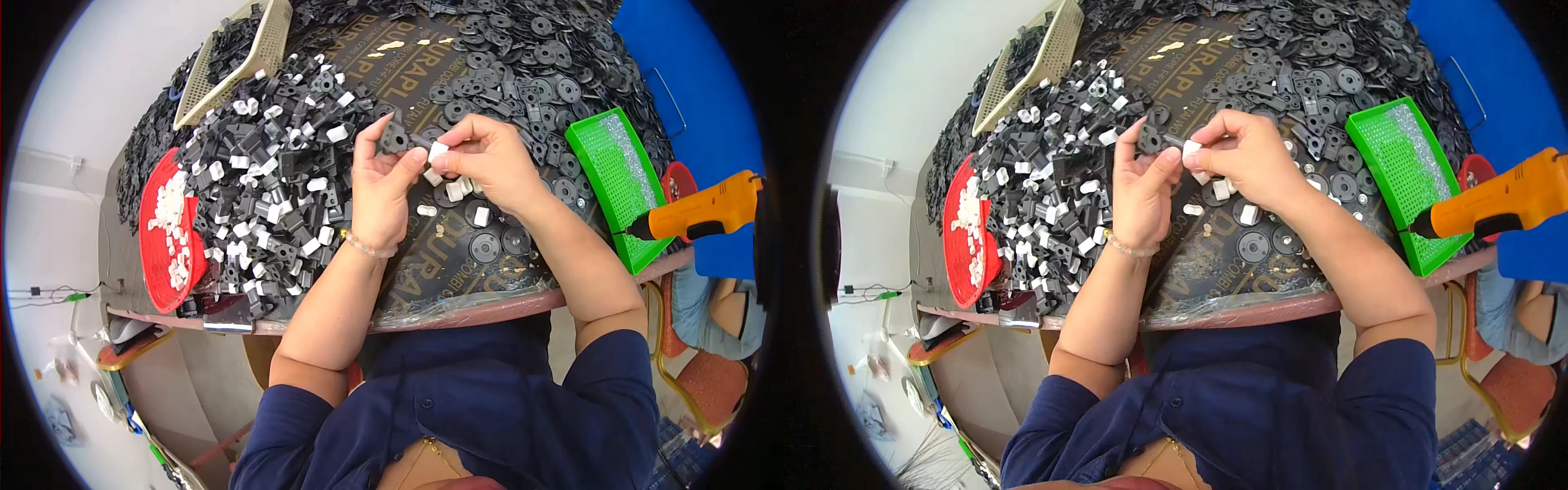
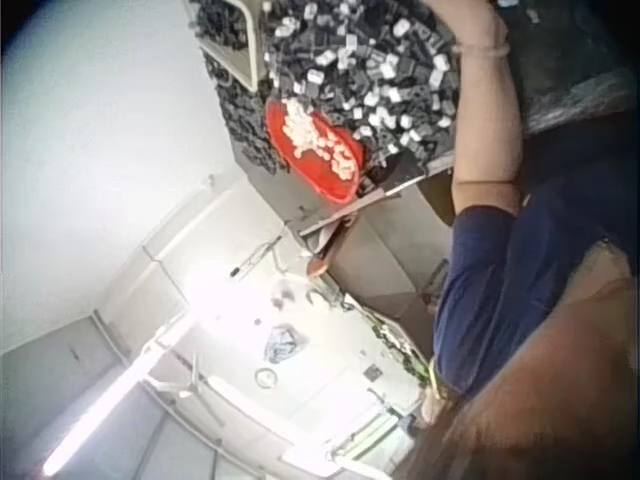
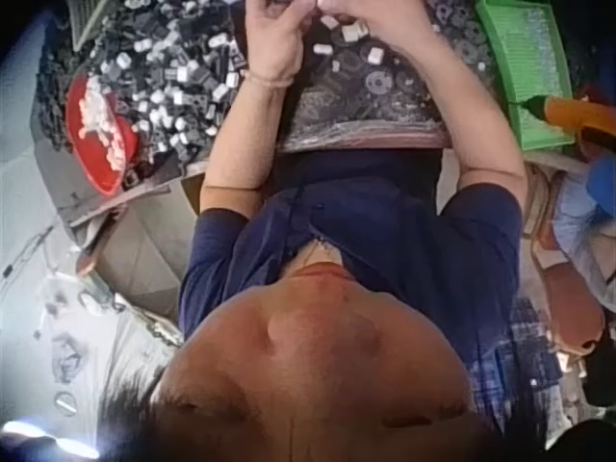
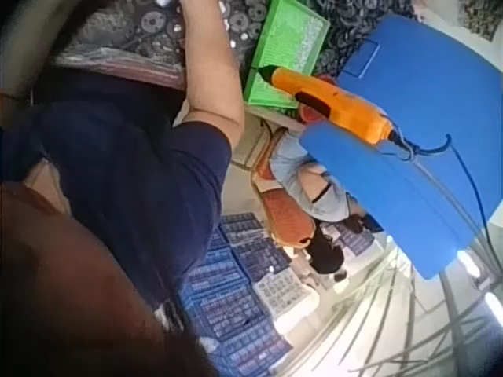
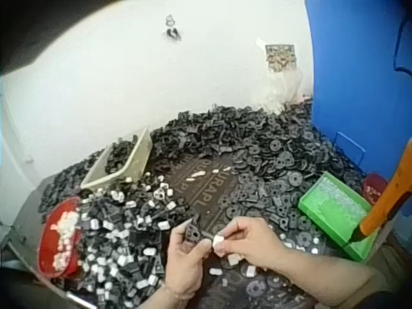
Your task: Assembling white plastic components into black plastic housings at a factory workbench.
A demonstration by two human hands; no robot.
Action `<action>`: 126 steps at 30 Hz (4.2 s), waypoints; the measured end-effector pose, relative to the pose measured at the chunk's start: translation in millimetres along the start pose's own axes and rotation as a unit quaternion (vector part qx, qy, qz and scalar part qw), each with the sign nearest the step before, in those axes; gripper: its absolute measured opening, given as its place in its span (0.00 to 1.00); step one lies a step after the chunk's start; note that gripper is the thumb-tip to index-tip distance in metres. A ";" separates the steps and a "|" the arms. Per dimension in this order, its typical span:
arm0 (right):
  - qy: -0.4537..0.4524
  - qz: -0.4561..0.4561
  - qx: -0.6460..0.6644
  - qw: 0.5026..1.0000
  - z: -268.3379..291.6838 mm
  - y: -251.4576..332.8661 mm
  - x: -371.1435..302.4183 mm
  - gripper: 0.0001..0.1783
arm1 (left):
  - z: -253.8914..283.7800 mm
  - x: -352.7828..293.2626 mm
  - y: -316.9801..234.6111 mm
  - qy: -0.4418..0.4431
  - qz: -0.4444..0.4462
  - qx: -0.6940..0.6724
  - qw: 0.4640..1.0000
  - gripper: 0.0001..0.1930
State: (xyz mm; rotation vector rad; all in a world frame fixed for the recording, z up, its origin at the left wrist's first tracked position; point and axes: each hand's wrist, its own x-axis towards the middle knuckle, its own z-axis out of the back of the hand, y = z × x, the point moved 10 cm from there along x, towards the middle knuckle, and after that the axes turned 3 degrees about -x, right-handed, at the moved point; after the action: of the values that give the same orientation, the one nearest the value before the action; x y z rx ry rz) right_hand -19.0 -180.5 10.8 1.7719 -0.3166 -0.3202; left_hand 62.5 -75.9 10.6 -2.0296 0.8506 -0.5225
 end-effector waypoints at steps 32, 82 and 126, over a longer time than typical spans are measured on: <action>-0.060 0.334 -0.624 0.704 -130.0 107.3 129.6 0.20 | 28.3 8.7 43.8 -0.041 0.163 -0.325 0.931 0.20; -0.301 0.172 -0.605 0.717 114.3 108.9 180.7 0.24 | -20.9 -10.9 -25.0 0.044 -0.230 0.433 0.871 0.05; -0.165 0.175 -0.580 0.778 61.6 59.7 14.1 0.28 | -20.0 -1.5 -8.5 0.075 -0.226 0.543 0.806 0.22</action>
State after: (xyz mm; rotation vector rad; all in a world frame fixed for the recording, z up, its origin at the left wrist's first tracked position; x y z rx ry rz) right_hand -31.9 -254.3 55.1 0.4034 -0.5365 -0.4257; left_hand 52.1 -82.3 28.5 -1.0741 0.0208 -1.1312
